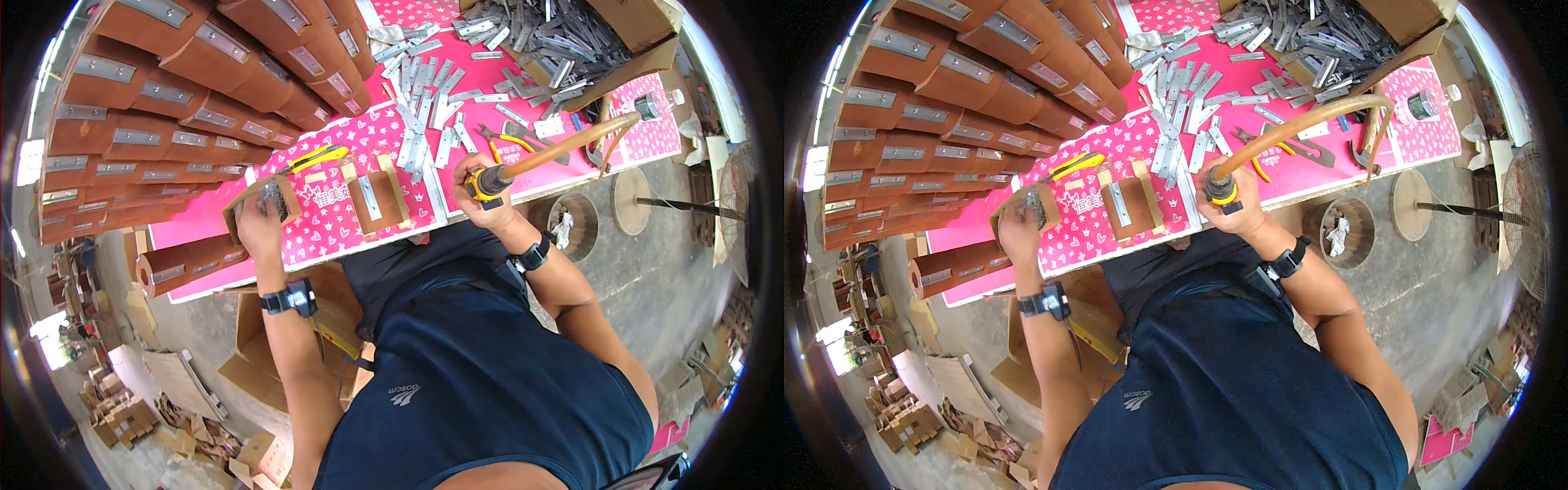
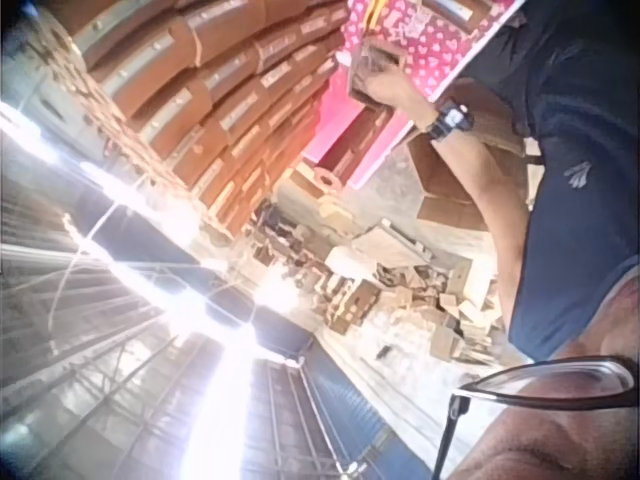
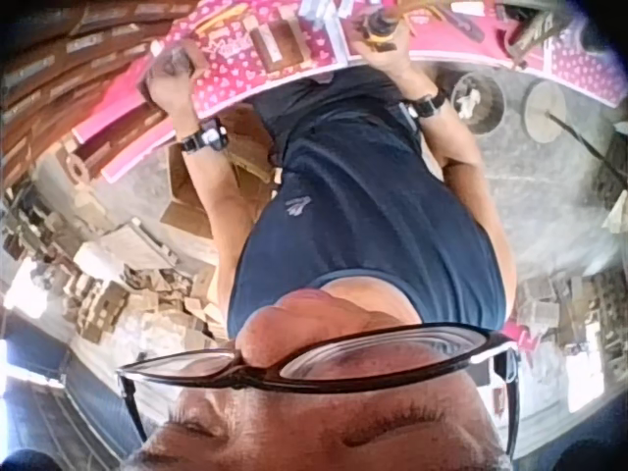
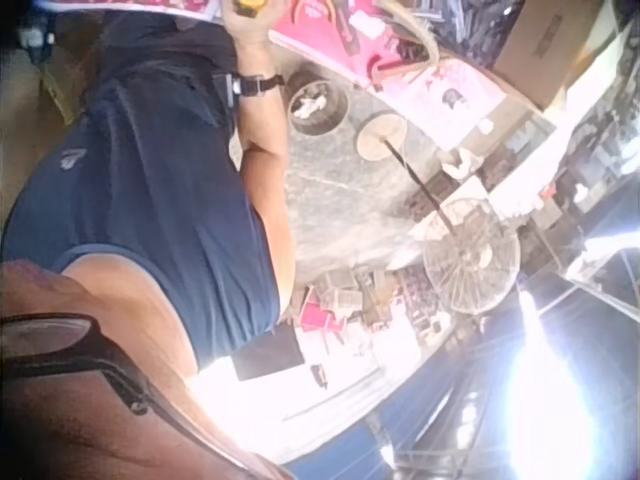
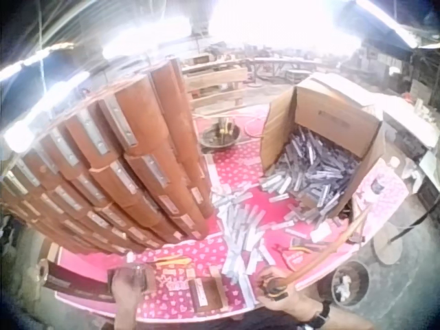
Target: The person uses a power drill to attach metal brackets to wooden blocks. They pick up a block and a bracket, align them, drive a screw through the bracket into the wood, and then place the completed assembly into a cardboard box.
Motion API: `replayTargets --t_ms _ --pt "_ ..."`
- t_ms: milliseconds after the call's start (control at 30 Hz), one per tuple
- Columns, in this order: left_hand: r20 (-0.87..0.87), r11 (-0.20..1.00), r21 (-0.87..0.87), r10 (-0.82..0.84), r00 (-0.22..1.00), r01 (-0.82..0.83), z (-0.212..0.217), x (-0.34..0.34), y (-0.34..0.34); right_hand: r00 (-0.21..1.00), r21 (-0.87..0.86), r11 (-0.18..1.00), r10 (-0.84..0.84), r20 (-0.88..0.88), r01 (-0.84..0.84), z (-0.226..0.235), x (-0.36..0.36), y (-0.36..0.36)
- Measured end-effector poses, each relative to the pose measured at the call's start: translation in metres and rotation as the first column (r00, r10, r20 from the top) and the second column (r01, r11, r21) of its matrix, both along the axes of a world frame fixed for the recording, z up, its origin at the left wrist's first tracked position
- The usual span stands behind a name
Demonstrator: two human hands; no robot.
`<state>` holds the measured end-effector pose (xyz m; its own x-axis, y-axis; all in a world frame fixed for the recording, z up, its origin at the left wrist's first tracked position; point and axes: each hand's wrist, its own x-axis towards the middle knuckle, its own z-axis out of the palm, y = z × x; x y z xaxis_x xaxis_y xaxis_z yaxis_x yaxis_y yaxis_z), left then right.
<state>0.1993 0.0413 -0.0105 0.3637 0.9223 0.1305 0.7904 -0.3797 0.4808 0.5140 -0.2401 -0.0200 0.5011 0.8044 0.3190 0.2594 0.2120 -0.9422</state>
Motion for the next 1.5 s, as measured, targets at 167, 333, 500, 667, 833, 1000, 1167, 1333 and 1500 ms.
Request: replayTargets --t_ms 167,333,500,667,833,1000,1167,1333,1500 --pt "-0.274 0.996 -0.065 -0.072 0.959 0.057 -0.024 -0.023 0.022 1.000 -0.040 0.999 -0.002 0.011 0.002 0.004 -0.002 0.004" --pt "-0.273 0.991 -0.134 -0.048 0.961 0.012 -0.008 -0.010 0.015 0.995 0.000 0.995 -0.097 -0.031 0.097 -0.001 -0.002 0.003" --pt "-0.154 0.997 -0.071 -0.031 0.988 0.020 -0.021 -0.030 0.019 0.993 0.061 0.994 -0.084 -0.081 0.089 -0.003 -0.001 0.004" --pt "-0.102 0.997 0.034 0.069 0.992 -0.066 -0.011 -0.028 0.001 1.000 0.003 1.000 0.011 -0.024 -0.011 -0.007 0.003 0.000" --pt "0.415 0.971 -0.229 0.157 0.896 -0.064 0.011 -0.006 -0.046 0.996 -0.042 0.996 0.077 -0.043 -0.079 0.013 0.007 0.006" --pt "0.602 0.780 -0.544 0.106 0.792 0.309 0.021 0.040 -0.129 0.852 0.186 0.981 0.148 -0.503 -0.061 0.070 -0.013 0.037" --pt "0.647 0.759 -0.533 0.081 0.758 0.374 0.010 0.058 -0.159 0.699 0.372 0.921 0.343 -0.627 -0.119 0.100 -0.041 0.069" --pt "0.620 0.818 -0.466 0.029 0.784 0.338 0.020 0.065 -0.168 0.720 0.308 0.929 0.358 -0.595 -0.207 0.101 -0.047 0.072" --pt "0.599 0.839 -0.427 -0.017 0.800 0.337 0.022 0.066 -0.173 0.704 0.298 0.926 0.371 -0.606 -0.231 0.098 -0.052 0.074"
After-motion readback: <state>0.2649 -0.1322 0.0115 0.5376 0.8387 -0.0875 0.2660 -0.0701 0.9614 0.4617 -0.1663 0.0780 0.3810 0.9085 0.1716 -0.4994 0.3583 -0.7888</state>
